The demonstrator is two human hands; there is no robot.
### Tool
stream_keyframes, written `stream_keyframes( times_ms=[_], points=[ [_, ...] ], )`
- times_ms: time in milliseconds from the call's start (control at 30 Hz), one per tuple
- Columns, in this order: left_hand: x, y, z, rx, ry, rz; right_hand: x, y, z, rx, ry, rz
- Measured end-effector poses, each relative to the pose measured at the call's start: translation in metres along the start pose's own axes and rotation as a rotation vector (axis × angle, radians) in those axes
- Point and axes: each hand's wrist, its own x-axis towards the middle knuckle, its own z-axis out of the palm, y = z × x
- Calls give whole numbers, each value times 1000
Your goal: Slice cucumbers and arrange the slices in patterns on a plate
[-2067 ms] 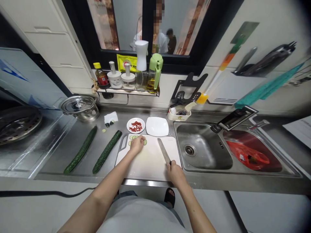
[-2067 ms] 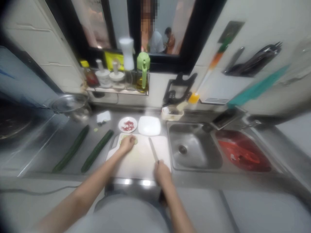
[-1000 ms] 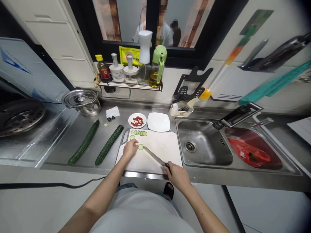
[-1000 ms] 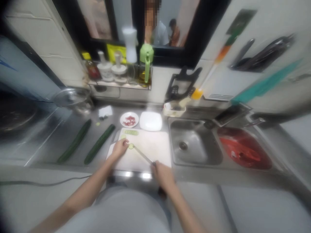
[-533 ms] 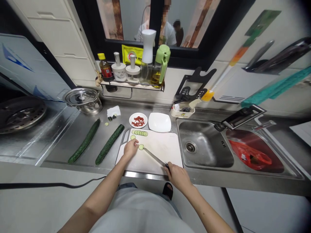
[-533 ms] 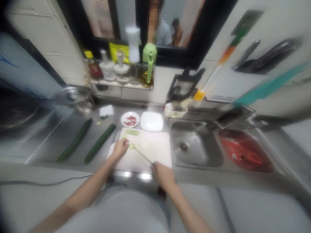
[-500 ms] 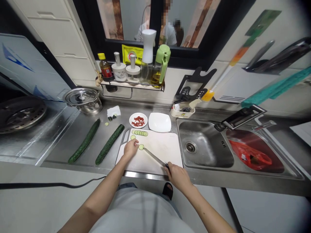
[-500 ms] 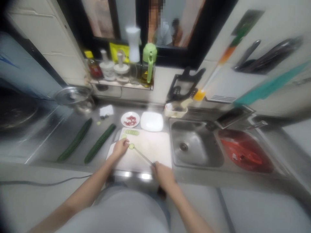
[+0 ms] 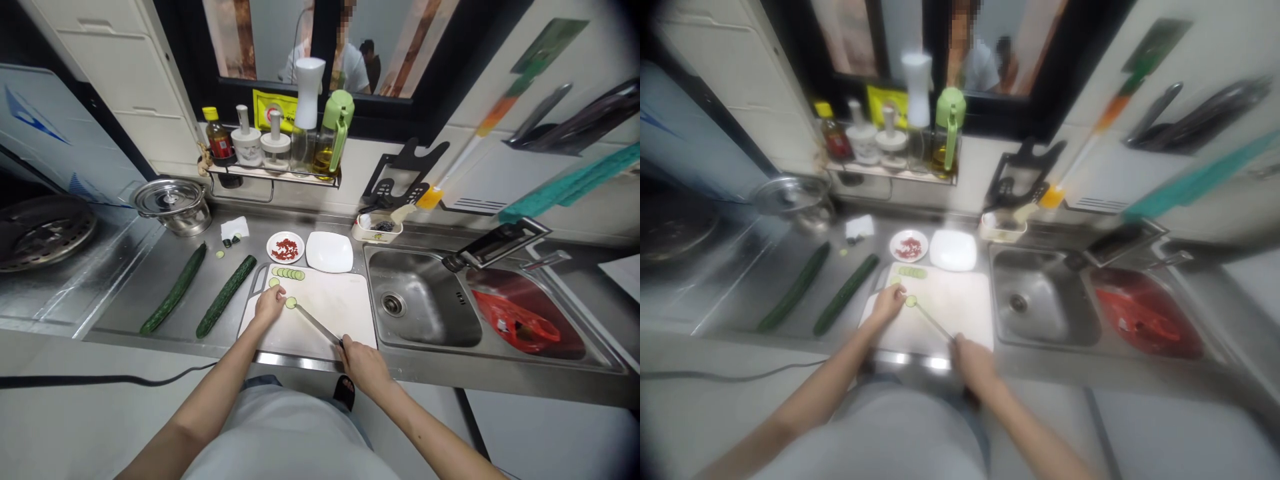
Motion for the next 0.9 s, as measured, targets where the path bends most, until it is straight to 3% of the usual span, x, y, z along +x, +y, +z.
stream_keyframes(
  times_ms=[467, 900],
  points=[
    [2, 1, -2, -6, -30, -14, 3, -6, -4, -41, 2, -25],
    [6, 1, -2, 4, -45, -39, 19, -10, 9, -48, 101, -104]
  ],
)
